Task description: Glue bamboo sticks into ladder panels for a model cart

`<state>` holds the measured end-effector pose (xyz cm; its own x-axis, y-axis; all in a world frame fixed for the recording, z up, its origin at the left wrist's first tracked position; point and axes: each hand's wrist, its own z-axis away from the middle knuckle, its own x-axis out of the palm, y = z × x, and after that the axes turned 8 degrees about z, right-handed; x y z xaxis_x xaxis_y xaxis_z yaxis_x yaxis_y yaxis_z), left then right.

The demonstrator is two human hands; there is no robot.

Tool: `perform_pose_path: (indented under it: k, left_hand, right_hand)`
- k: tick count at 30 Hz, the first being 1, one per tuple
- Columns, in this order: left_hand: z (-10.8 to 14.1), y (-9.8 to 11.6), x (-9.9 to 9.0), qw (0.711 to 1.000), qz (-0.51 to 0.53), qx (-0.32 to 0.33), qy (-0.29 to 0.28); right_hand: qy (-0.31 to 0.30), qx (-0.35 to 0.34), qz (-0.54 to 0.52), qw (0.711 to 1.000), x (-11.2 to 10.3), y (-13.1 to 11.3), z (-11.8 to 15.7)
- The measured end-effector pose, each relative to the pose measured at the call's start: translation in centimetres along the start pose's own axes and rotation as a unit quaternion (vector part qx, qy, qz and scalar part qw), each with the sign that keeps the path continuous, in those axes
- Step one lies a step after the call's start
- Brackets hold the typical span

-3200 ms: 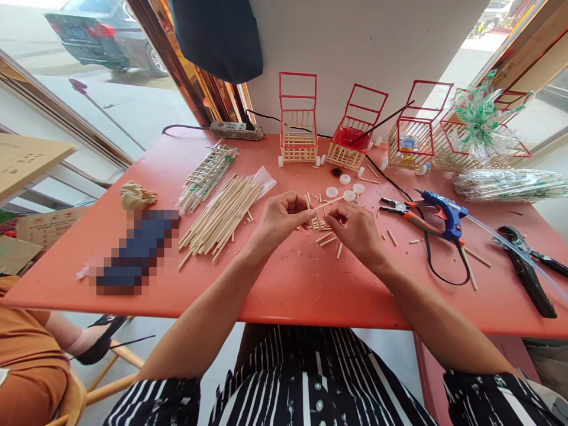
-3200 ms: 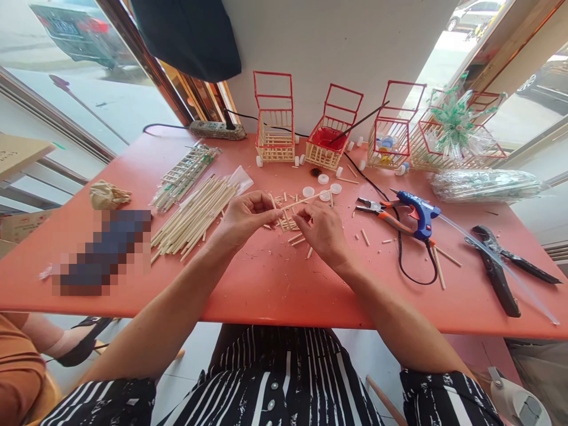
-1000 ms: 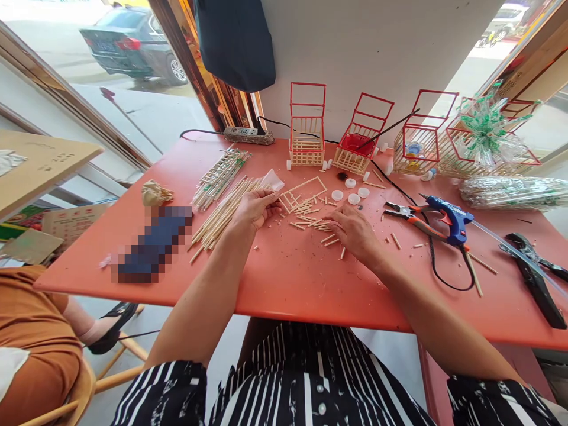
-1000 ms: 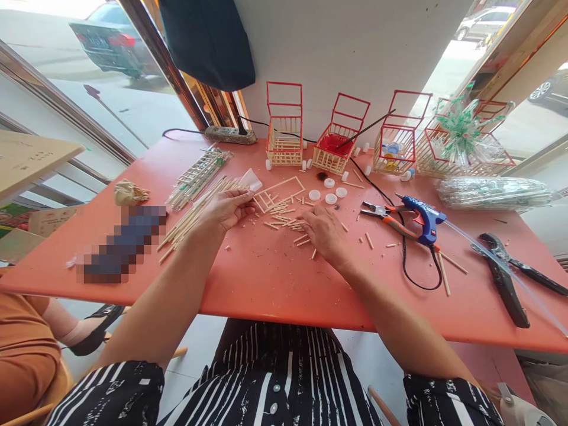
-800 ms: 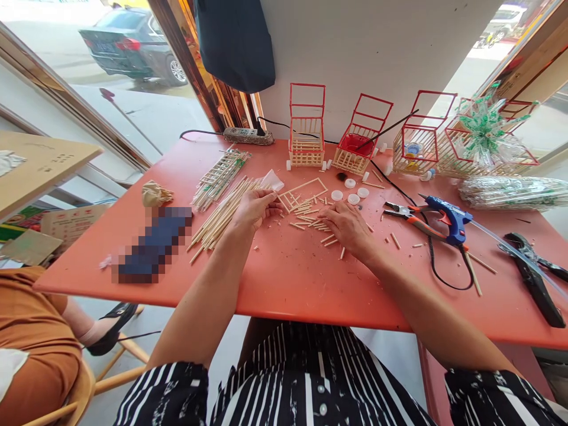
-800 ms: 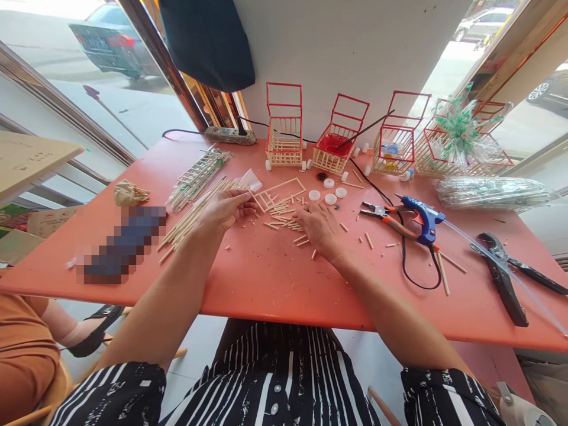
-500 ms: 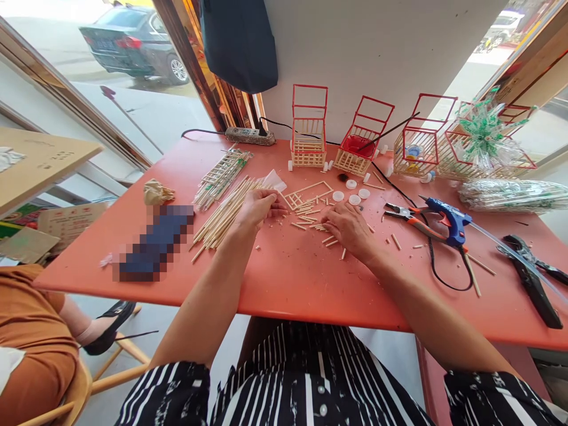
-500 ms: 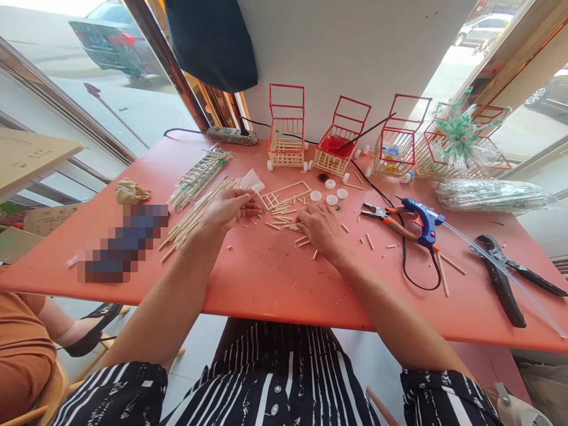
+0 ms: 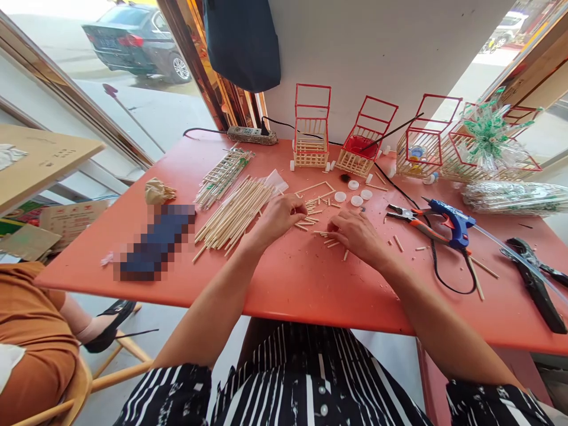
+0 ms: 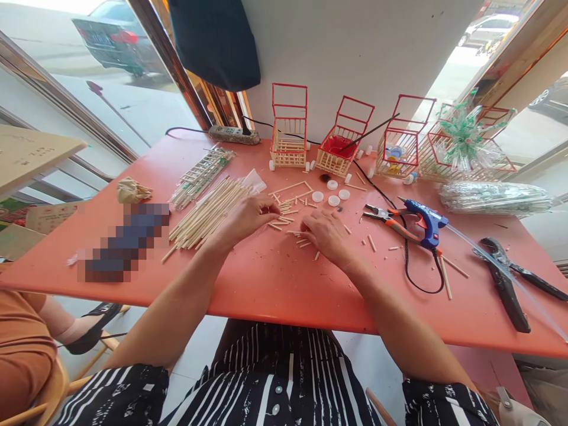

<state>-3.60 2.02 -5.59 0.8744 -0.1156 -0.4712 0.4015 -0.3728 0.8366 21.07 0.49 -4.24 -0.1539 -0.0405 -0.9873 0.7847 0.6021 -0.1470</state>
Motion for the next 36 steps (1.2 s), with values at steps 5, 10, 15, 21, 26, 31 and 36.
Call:
perform_pose_path:
  k: [5, 10, 15, 21, 26, 31, 36]
  left_hand:
    - [0.4, 0.2, 0.8, 0.99, -0.128, 0.012, -0.06]
    - [0.6, 1.4, 1.4, 0.966, -0.239, 0.0, -0.099]
    - [0.8, 2.5, 2.1, 0.974, -0.217, 0.005, -0.071]
    - [0.3, 2.4, 2.7, 0.976, 0.201, -0.073, -0.03]
    - [0.5, 3.1, 3.0, 0.933, 0.328, -0.138, -0.056]
    - [0.6, 3.3, 3.2, 0.94, 0.312, -0.12, -0.072]
    - [0.5, 2.9, 2.3, 0.982, 0.09, -0.066, 0.152]
  right_hand:
    - [0.01, 0.001, -0.001, 1.0, 0.4, 0.6, 0.4]
    - [0.006, -0.002, -0.005, 1.0, 0.6, 0.9, 0.5]
    - [0.017, 0.012, -0.014, 1.0, 0.4, 1.2, 0.7]
    - [0.114, 0.049, -0.2, 0.972, -0.5, 0.8, 0.9]
    - [0.131, 0.08, -0.321, 0.934, -1.2, -0.1, 0.7]
    - [0.119, 0.093, -0.389, 0.909, -1.1, -0.6, 0.6]
    - [0.11, 0.112, -0.416, 0.896, -1.3, -0.3, 0.7]
